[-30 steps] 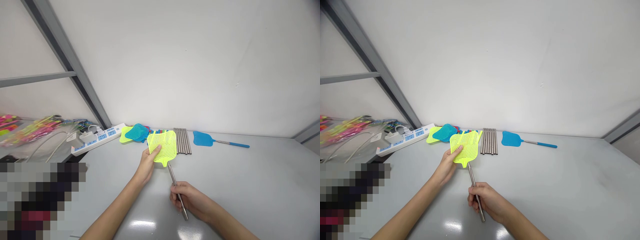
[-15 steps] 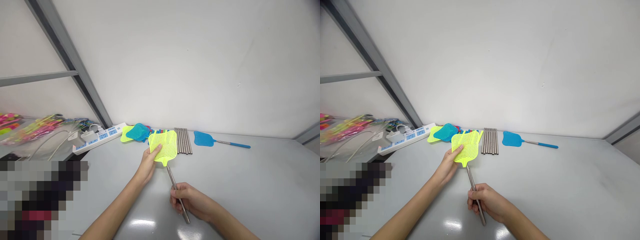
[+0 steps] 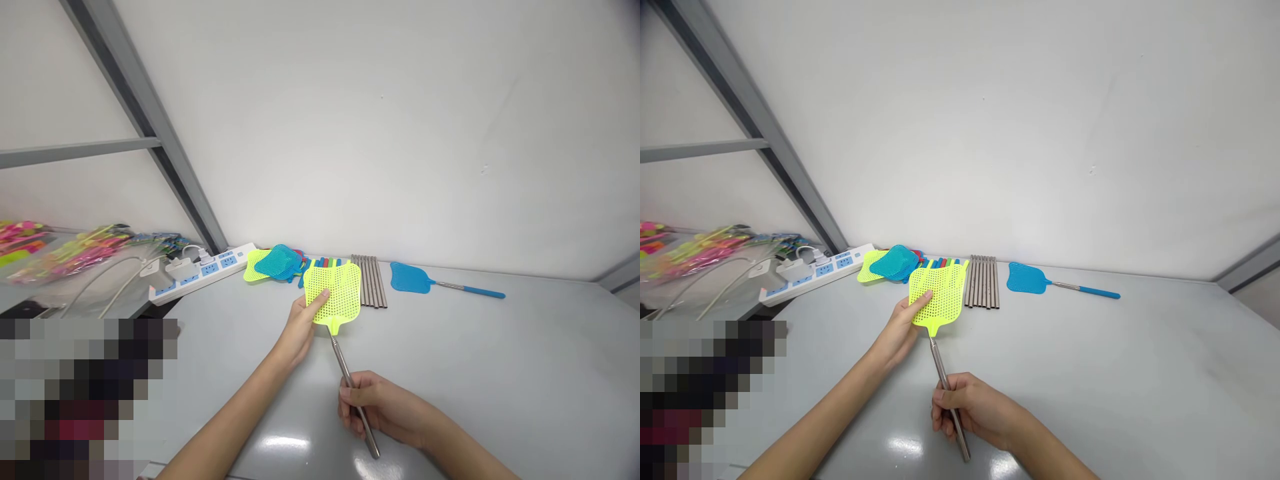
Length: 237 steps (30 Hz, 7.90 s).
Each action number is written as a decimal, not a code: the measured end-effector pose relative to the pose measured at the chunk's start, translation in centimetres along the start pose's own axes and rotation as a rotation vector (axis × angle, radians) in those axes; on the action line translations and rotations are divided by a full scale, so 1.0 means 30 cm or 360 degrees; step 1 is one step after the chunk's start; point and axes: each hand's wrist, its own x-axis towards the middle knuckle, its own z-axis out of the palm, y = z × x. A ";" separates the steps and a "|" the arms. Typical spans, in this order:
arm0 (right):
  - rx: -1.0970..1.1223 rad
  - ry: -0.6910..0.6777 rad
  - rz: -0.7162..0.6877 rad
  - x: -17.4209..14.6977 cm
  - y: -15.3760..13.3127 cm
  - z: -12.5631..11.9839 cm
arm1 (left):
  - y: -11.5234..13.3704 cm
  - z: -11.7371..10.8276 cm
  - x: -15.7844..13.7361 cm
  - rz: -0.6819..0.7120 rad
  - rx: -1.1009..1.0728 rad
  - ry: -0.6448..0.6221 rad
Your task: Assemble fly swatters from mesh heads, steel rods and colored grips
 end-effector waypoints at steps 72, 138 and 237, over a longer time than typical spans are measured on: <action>0.0057 0.0093 -0.0134 -0.002 -0.010 0.000 | -0.003 -0.022 0.031 -0.0048 -0.0245 0.0108; -0.0168 0.0250 0.0013 -0.060 -0.109 -0.044 | -0.018 -0.032 0.024 0.0186 0.0392 0.0196; 0.0369 0.0074 -0.0010 -0.028 -0.055 0.001 | -0.042 0.012 -0.020 0.0120 0.0763 -0.0135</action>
